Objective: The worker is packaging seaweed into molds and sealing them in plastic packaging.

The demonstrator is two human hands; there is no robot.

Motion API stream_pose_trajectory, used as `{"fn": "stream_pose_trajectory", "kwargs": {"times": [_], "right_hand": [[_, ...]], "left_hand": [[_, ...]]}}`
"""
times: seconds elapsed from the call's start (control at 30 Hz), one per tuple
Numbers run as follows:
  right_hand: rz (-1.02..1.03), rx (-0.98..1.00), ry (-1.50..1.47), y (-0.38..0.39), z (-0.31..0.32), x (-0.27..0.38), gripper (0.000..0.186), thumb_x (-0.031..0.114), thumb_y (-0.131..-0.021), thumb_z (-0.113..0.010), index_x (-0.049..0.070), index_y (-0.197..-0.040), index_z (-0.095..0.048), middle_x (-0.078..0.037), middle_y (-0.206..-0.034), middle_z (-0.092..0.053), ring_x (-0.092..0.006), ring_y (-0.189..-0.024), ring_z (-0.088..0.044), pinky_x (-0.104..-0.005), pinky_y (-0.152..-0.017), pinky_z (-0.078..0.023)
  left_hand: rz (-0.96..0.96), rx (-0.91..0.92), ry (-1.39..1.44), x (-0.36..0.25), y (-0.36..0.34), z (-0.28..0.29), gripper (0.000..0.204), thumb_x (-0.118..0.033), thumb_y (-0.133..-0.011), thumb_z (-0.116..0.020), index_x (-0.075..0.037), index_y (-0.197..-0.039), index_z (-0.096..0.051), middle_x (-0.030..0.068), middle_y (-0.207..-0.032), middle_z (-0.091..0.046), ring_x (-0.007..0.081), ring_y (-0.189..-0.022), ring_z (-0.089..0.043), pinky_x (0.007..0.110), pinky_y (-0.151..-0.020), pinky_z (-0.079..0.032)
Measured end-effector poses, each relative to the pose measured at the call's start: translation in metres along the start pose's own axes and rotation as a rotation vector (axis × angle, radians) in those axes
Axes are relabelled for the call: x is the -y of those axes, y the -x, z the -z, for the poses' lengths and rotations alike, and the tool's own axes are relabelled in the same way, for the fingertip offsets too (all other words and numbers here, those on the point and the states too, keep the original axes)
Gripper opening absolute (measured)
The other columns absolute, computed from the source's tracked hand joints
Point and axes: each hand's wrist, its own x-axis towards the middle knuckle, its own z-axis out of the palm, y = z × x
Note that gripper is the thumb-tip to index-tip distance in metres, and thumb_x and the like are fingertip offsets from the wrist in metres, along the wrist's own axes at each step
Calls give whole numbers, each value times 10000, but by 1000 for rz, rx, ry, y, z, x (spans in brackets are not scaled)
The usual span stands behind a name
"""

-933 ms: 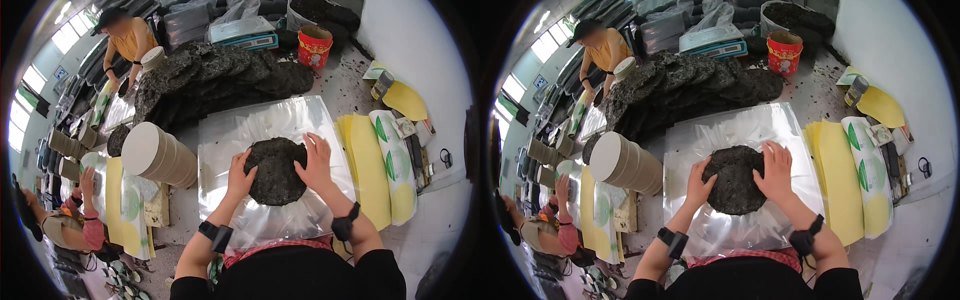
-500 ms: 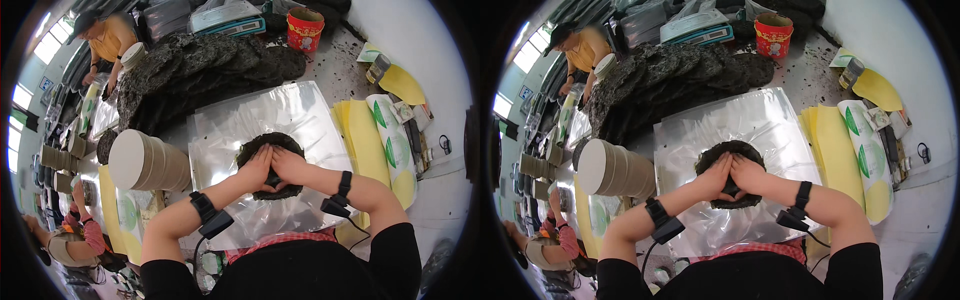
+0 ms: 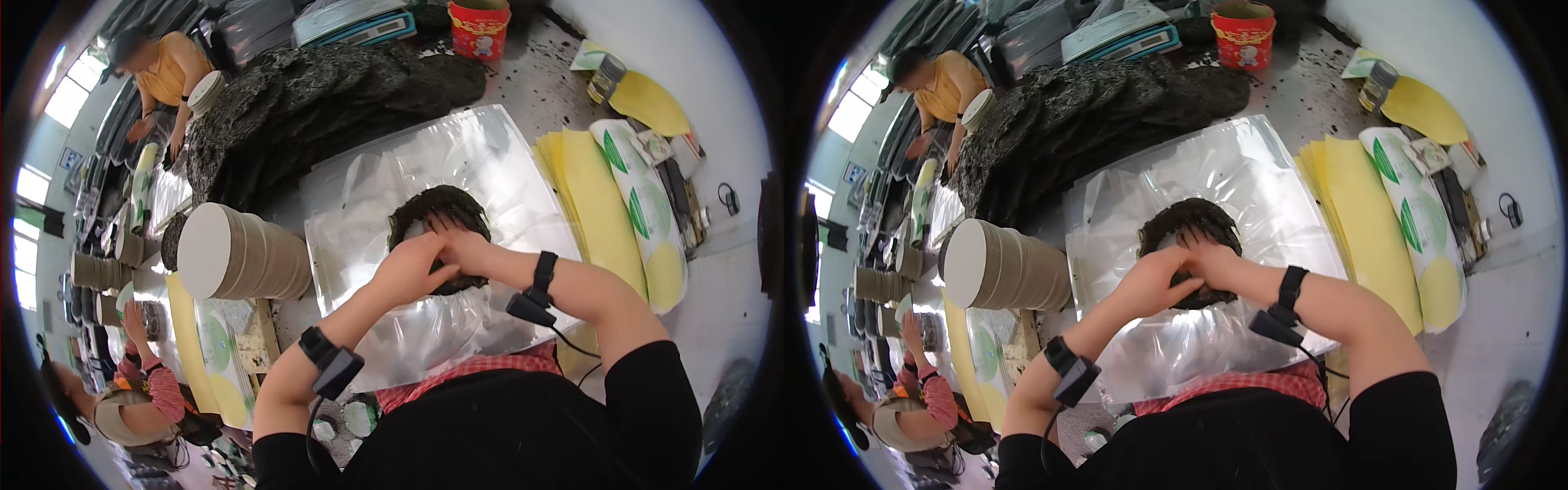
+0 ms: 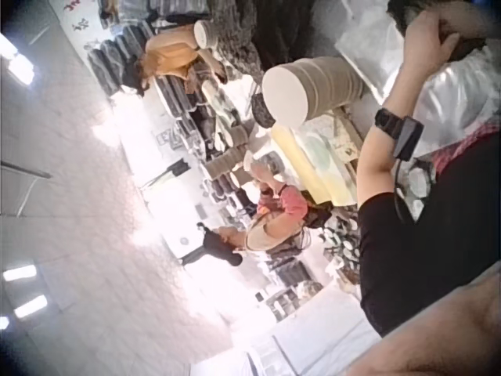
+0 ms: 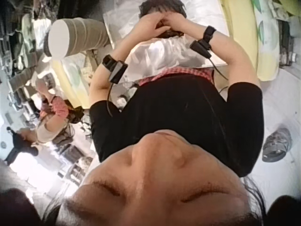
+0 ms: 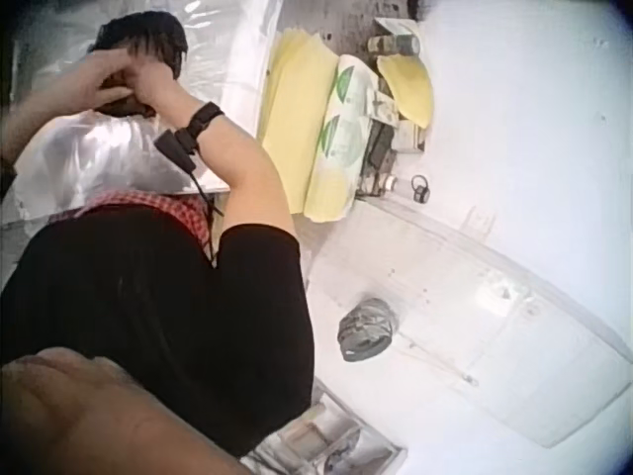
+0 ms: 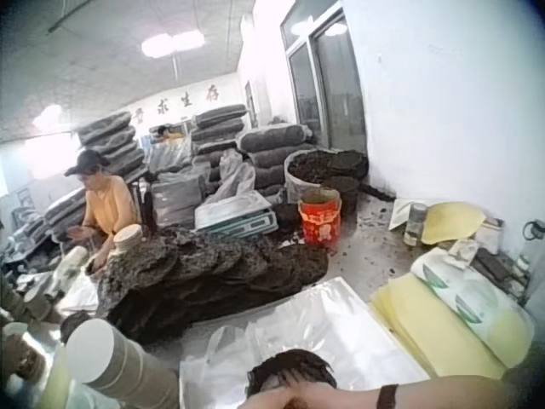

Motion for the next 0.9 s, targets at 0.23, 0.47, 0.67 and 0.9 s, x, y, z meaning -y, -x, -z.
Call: {"fn": "stream_pose_trajectory", "kwargs": {"times": [0.23, 0.47, 0.67, 0.9], "right_hand": [[-46, 405, 4, -10, 52, 26, 1106, 230, -595, -821, 36, -1453, -151, -301, -1491, -64, -455, -1385, -98, -478, -1125, -173], [-60, 378, -60, -5, 25, 14, 1090, 215, -515, -848, 7, -1413, -268, -343, -1465, -101, -469, -1371, -139, -474, -1121, -183], [-42, -37, -434, 0, 92, 47, 407, 232, -674, -681, -16, -992, -624, -210, -1018, -593, -380, -1031, -532, -464, -918, -397], [-268, -355, 139, -26, 34, -27, 674, 233, -763, -640, -36, -1327, -386, -187, -1187, -543, -348, -1095, -533, -512, -986, -350]], "left_hand": [[-131, 111, -258, 39, 9, -52, 217, -198, -863, -528, -20, -800, -634, 158, -777, -600, 352, -769, -586, 437, -692, -466], [-248, -536, -129, 22, -23, -2, 229, -118, -834, -548, -52, -1037, -630, 157, -1030, -636, 370, -929, -595, 432, -831, -472], [-64, -682, -44, 88, -37, -27, 313, -9, -841, -506, -52, -1141, -584, 169, -1205, -578, 335, -1101, -561, 389, -914, -470], [-138, -490, -532, 74, -49, -25, 387, -19, -786, -499, 0, -1172, -503, 190, -1383, -417, 323, -1285, -403, 395, -1049, -352]]}}
